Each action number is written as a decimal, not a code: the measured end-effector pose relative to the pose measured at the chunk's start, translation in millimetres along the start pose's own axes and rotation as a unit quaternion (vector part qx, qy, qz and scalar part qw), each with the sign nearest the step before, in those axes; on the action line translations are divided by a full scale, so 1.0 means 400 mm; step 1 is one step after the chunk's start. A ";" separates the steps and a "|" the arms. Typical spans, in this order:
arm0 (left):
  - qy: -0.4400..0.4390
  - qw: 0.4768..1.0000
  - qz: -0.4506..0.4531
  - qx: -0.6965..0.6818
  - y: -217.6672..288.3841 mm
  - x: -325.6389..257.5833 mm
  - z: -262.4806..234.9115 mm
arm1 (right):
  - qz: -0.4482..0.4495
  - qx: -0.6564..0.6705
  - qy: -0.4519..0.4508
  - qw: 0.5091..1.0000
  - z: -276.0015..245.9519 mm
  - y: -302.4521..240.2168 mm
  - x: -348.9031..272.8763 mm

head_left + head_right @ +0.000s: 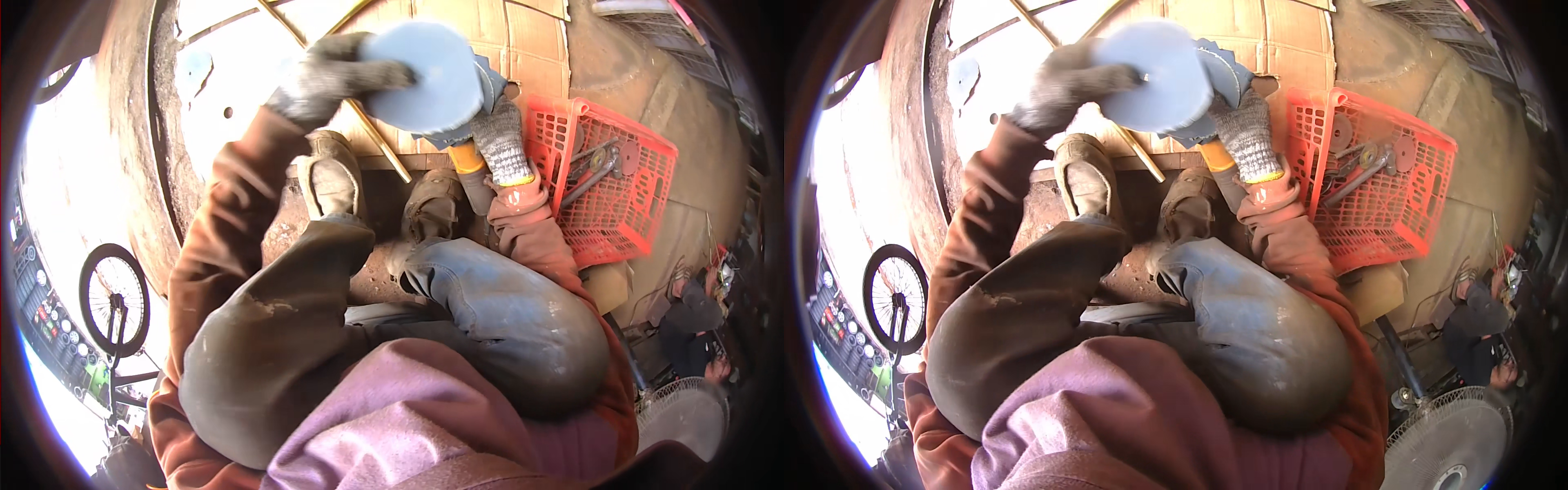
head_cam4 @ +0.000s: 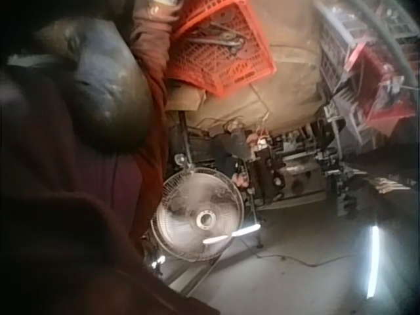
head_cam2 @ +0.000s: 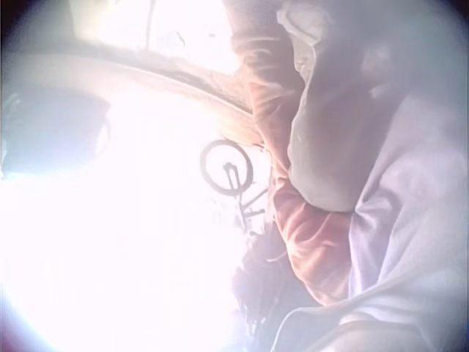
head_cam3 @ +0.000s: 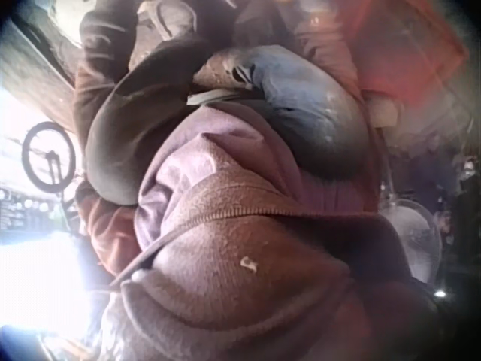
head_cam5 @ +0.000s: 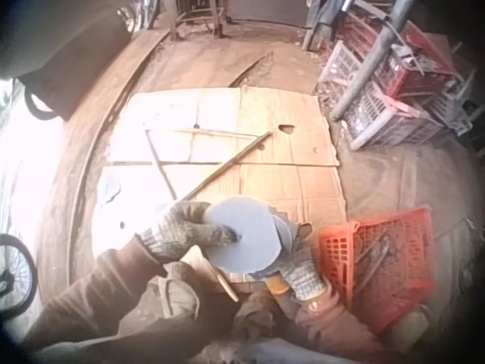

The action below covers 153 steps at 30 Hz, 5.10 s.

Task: The person holds and rotates a circular metal plate against the spinning disk of an angle grinder to smooth its edges.

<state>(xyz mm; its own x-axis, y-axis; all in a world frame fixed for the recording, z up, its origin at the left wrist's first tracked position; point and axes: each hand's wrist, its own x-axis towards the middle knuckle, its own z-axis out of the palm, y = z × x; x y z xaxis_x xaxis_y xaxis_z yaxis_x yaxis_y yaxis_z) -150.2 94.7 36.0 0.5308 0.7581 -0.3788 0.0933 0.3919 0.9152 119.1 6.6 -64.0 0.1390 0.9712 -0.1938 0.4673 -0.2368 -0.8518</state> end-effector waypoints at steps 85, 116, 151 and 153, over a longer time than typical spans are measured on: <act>0.022 0.820 0.275 0.502 -0.113 -0.019 0.171 | 0.185 0.396 -0.089 0.895 -0.048 0.019 -0.002; 0.082 0.977 -0.194 -0.047 -0.192 0.030 0.145 | 0.121 0.151 -0.102 0.976 -0.039 -0.098 -0.015; 0.487 0.705 -0.135 0.498 -0.237 -0.109 -0.529 | 0.156 0.153 -0.061 0.974 -0.010 -0.066 0.002; 0.468 0.665 -0.246 0.528 -0.250 -0.154 -0.616 | 0.161 0.142 -0.064 0.975 -0.008 -0.079 0.002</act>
<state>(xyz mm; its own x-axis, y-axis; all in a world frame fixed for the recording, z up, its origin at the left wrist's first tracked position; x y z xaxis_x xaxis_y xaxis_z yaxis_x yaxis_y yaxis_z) -400.0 137.1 -66.1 -0.4925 0.8598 -0.1349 0.8634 0.5021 0.0485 107.1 14.7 -35.7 0.1205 0.8480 -0.5161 0.1541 -0.5296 -0.8341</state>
